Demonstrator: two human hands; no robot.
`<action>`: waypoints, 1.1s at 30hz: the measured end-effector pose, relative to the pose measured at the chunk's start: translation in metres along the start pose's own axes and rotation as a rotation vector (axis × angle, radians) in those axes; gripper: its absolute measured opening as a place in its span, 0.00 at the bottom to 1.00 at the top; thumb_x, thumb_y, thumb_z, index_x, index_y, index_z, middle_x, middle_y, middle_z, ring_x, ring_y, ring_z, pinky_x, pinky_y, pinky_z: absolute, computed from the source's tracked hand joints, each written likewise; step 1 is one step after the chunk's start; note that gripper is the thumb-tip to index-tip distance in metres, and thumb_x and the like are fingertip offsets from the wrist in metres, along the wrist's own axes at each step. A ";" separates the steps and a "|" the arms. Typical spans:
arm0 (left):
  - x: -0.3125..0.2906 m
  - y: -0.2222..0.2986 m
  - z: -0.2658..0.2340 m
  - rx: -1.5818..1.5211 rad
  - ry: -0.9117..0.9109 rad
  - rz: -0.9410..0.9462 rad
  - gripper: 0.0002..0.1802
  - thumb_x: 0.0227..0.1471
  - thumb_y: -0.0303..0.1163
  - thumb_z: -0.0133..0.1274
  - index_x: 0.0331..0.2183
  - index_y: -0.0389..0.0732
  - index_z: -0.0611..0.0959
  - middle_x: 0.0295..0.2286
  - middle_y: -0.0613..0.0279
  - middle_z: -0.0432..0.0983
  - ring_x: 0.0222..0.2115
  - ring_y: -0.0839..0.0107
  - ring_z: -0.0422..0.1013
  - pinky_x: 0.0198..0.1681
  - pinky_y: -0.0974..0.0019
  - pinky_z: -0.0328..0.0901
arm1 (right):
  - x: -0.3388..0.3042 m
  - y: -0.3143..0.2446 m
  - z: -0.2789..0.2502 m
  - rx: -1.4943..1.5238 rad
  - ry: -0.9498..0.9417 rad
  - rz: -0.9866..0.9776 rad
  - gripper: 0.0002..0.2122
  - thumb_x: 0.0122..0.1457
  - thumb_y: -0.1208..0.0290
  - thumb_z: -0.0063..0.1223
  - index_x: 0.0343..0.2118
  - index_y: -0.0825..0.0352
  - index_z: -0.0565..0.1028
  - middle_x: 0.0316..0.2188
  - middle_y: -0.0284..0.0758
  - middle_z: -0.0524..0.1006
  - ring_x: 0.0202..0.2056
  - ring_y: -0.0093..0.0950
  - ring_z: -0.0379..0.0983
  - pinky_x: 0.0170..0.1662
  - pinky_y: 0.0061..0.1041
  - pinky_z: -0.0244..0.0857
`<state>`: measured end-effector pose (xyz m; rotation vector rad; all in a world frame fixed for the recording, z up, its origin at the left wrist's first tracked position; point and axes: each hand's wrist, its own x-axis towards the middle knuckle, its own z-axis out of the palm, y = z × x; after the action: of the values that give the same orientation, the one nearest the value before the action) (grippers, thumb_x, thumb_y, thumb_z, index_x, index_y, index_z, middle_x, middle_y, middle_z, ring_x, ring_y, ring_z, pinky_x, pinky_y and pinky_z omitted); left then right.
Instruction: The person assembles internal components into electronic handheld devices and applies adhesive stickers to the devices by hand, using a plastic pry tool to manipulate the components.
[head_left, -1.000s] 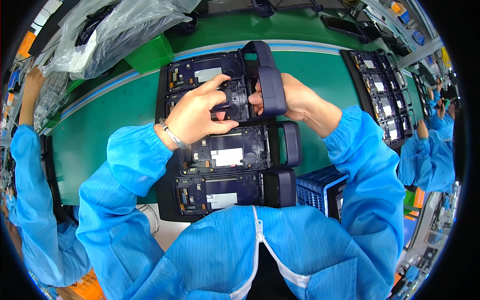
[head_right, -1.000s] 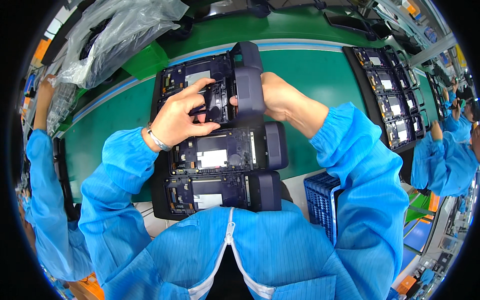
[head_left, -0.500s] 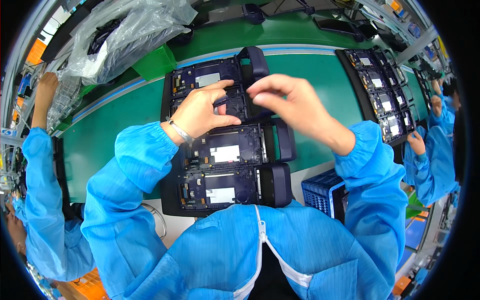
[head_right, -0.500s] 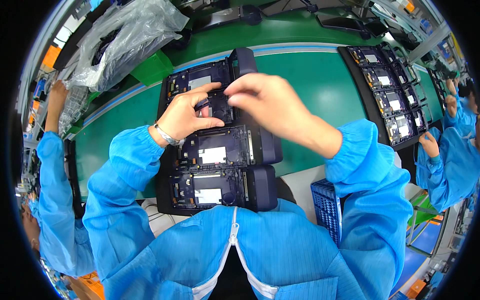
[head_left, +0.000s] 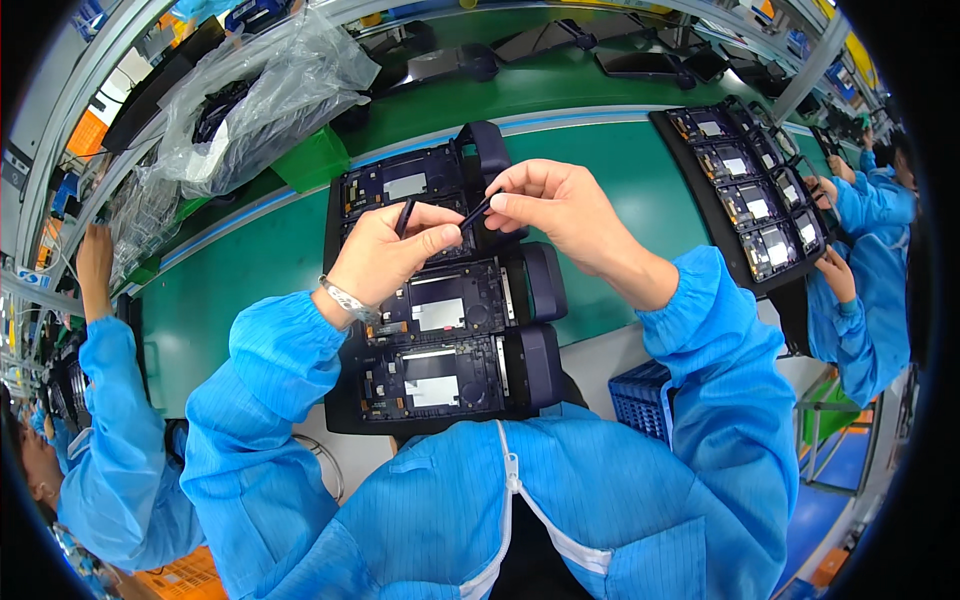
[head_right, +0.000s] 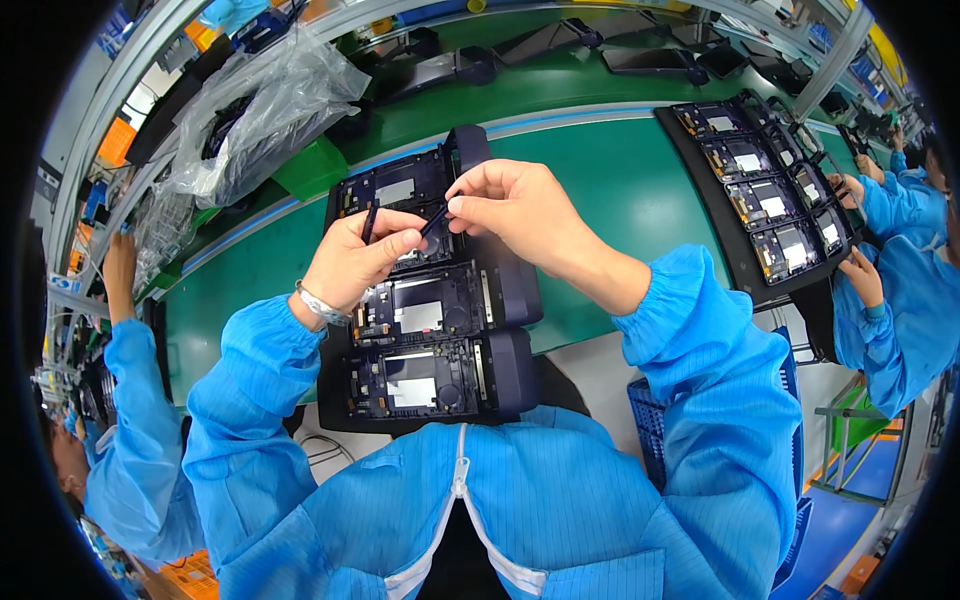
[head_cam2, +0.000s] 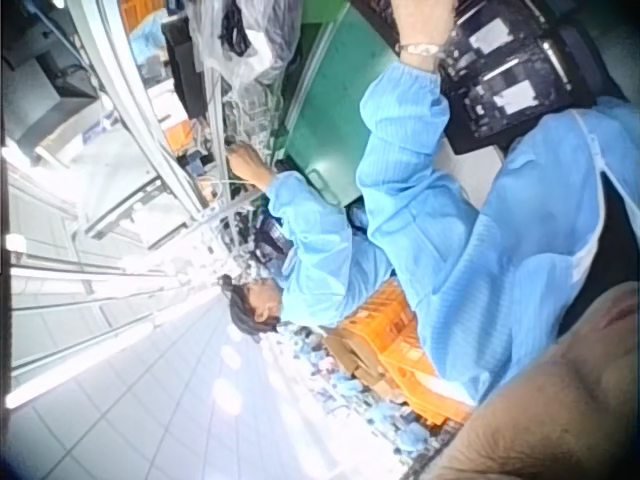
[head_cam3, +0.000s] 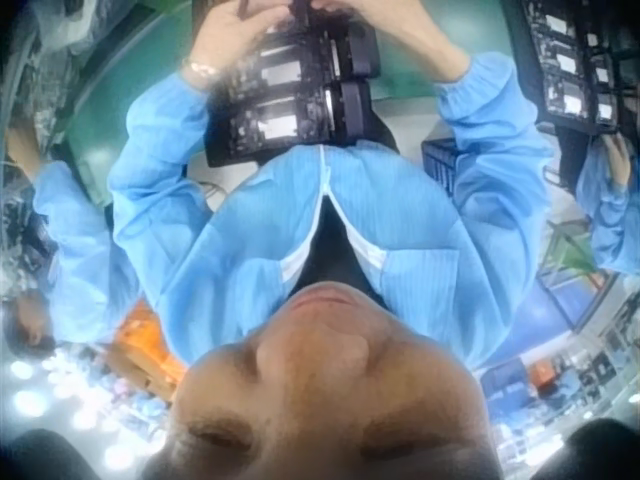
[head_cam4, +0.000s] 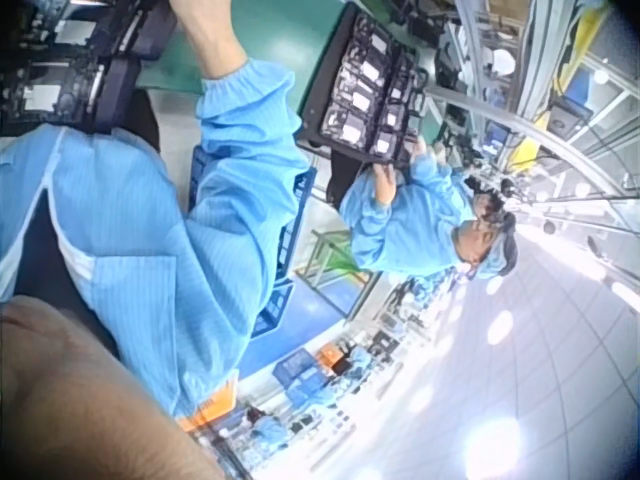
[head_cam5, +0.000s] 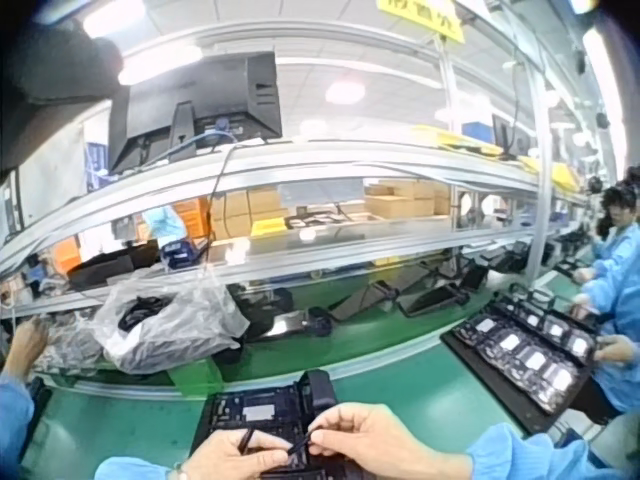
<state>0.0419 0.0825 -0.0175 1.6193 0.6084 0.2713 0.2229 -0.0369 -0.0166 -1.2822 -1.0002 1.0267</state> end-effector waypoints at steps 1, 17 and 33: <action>-0.001 0.000 0.002 -0.033 -0.022 0.015 0.12 0.48 0.33 0.57 0.34 0.37 0.80 0.28 0.63 0.77 0.23 0.83 0.68 0.27 0.78 0.64 | -0.001 0.000 0.001 0.027 -0.007 -0.010 0.07 0.53 0.76 0.52 0.35 0.71 0.74 0.28 0.34 0.76 0.30 0.21 0.74 0.35 0.18 0.67; -0.011 0.025 0.023 0.408 0.099 0.213 0.07 0.42 0.28 0.59 0.29 0.36 0.82 0.16 0.73 0.69 0.17 0.87 0.59 0.20 0.78 0.55 | -0.015 -0.012 0.004 -0.895 -0.014 -0.522 0.04 0.49 0.73 0.55 0.26 0.67 0.77 0.26 0.35 0.76 0.32 0.31 0.74 0.32 0.27 0.66; -0.035 -0.017 -0.010 0.829 -0.043 0.495 0.27 0.32 0.34 0.64 0.38 0.38 0.74 0.44 0.48 0.69 0.41 0.51 0.68 0.42 0.61 0.66 | -0.046 0.032 -0.039 0.331 -0.007 0.512 0.05 0.58 0.69 0.48 0.30 0.65 0.69 0.27 0.31 0.73 0.29 0.23 0.72 0.34 0.24 0.67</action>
<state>0.0042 0.0728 -0.0266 2.5720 0.2739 0.3702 0.2483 -0.0909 -0.0509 -1.2792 -0.4786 1.5164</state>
